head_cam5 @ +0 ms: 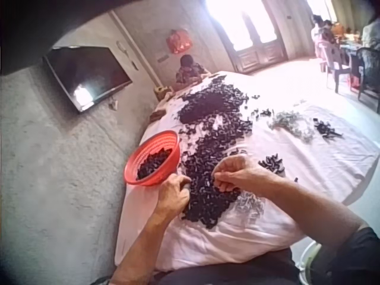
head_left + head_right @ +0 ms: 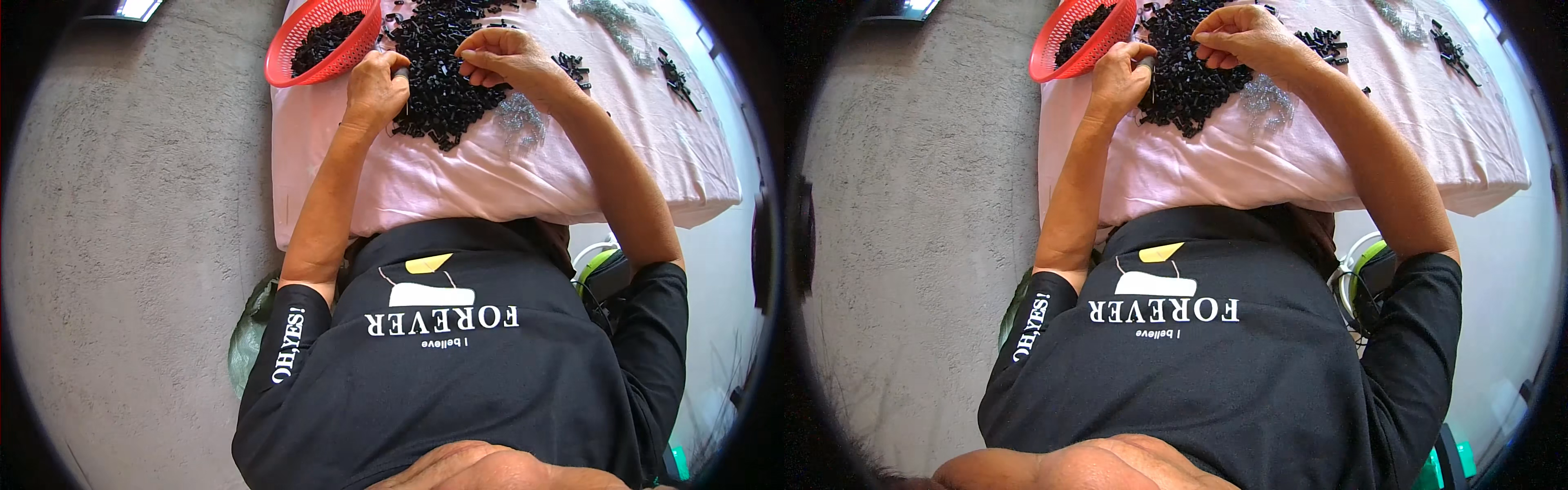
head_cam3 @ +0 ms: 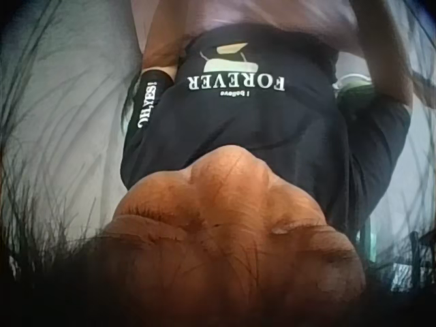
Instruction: Manually assembling small black plastic components at a workshop table.
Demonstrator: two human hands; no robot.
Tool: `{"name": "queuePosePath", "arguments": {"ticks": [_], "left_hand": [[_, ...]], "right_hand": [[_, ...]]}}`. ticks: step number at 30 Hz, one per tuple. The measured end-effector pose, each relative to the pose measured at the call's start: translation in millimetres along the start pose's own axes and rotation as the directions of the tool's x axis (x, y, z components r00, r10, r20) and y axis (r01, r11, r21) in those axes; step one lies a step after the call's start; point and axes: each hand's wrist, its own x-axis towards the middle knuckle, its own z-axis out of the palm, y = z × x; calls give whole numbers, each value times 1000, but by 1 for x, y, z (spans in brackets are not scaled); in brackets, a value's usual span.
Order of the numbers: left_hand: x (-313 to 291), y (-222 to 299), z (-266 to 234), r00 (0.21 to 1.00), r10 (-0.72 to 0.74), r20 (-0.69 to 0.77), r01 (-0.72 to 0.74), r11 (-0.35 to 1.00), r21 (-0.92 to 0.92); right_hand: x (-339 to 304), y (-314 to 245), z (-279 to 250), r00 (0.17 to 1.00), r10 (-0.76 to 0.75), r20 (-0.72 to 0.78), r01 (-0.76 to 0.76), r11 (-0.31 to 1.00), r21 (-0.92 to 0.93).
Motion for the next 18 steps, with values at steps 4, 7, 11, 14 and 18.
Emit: {"name": "queuePosePath", "arguments": {"ticks": [4, 7, 11, 14, 18], "left_hand": [[2, 3, 0, 999, -31, 37, 33, 997, -63], [2, -1, 1, 999, -37, 38, 39, 996, -79], [8, -10, 1, 999, -40, -33, 38, 996, -75], [11, -18, 2, 998, -28, -48, 26, 999, -45], [14, -19, 4, 1000, -25, -6, 25, 999, -28]], "right_hand": [[1, 1, -1, 1000, -3, -3, 3, 1000, 18], [0, 0, 0, 1000, -6, -6, 6, 1000, 9], [1, 1, -1, 1000, -1, 10, 1, 1000, 23], [2, 3, -3, 999, -17, 28, 16, 1000, 22], [0, 2, -1, 1000, -7, 28, 7, 1000, 14]]}}
